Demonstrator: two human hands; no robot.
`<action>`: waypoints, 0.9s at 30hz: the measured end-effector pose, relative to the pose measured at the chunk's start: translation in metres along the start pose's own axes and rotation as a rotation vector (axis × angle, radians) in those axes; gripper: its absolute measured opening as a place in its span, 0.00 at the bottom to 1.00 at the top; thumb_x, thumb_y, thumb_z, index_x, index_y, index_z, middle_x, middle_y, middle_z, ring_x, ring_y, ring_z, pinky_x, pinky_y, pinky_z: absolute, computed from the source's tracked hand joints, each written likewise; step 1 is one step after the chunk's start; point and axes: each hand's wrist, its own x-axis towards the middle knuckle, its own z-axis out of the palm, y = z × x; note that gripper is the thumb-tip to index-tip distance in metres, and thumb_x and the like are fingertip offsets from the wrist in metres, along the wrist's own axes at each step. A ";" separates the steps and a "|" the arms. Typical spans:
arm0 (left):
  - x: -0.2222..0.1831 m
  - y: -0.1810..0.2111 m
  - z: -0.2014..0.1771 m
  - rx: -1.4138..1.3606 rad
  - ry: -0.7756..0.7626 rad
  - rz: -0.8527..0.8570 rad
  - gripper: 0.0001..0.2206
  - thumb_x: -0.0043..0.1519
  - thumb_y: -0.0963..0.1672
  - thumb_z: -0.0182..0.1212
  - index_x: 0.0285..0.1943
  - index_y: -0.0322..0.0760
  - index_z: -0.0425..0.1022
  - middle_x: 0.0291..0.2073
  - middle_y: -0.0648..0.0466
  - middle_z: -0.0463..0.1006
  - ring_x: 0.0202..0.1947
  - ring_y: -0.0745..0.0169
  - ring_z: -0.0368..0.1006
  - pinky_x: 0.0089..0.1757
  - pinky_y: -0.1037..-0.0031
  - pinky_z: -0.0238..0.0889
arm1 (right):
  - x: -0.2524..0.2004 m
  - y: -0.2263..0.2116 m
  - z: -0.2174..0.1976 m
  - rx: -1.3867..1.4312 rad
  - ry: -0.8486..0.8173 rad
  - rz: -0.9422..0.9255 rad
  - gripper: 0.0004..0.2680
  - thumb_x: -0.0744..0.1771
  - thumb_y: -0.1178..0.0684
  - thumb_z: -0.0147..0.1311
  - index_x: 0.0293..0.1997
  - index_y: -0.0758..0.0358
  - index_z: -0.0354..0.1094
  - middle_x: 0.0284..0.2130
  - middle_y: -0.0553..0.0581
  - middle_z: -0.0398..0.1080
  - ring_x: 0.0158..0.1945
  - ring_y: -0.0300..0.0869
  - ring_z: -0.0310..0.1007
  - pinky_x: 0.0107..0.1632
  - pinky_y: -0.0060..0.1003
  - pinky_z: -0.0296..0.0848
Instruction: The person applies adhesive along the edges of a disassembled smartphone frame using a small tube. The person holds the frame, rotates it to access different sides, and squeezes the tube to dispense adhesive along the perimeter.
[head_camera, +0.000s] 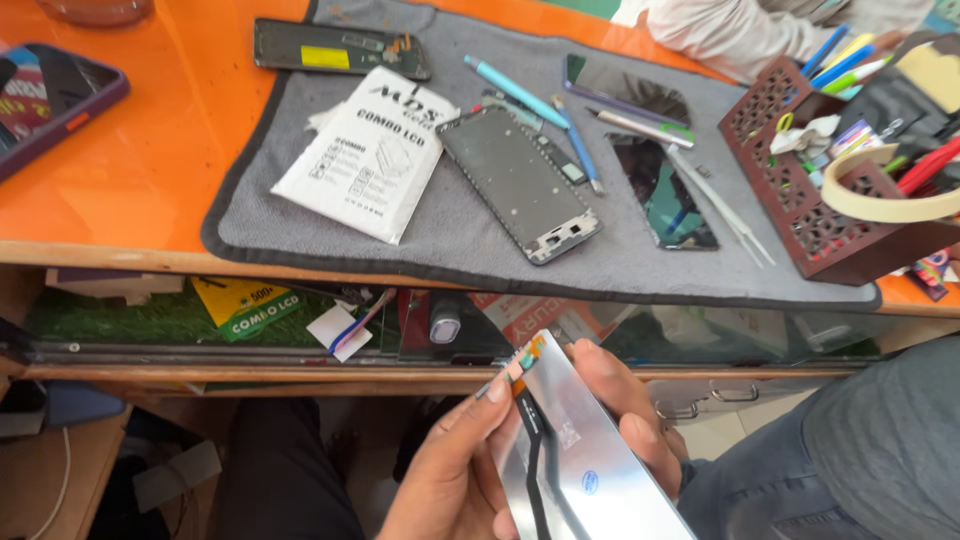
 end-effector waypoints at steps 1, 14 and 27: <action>0.001 -0.001 -0.001 0.030 -0.085 -0.002 0.20 0.66 0.47 0.53 0.65 0.32 0.71 0.44 0.48 0.83 0.34 0.65 0.79 0.26 0.81 0.72 | 0.002 0.004 -0.003 -0.022 0.030 -0.001 0.21 0.72 0.48 0.52 0.75 0.50 0.49 0.69 0.69 0.54 0.74 0.61 0.56 0.70 0.61 0.61; -0.040 0.063 0.041 1.463 -0.361 0.792 0.09 0.62 0.42 0.66 0.49 0.32 0.79 0.36 0.51 0.83 0.40 0.58 0.82 0.44 0.70 0.73 | 0.121 -0.045 -0.007 0.382 0.641 0.486 0.38 0.64 0.23 0.55 0.77 0.61 0.53 0.54 0.68 0.68 0.53 0.64 0.67 0.64 0.66 0.66; 0.000 0.220 0.112 2.460 0.127 1.040 0.29 0.54 0.57 0.68 0.58 0.36 0.76 0.61 0.42 0.71 0.64 0.41 0.61 0.61 0.47 0.49 | 0.209 0.058 0.027 1.175 0.185 0.838 0.32 0.64 0.55 0.66 0.75 0.63 0.47 0.63 0.73 0.62 0.64 0.67 0.65 0.49 0.65 0.73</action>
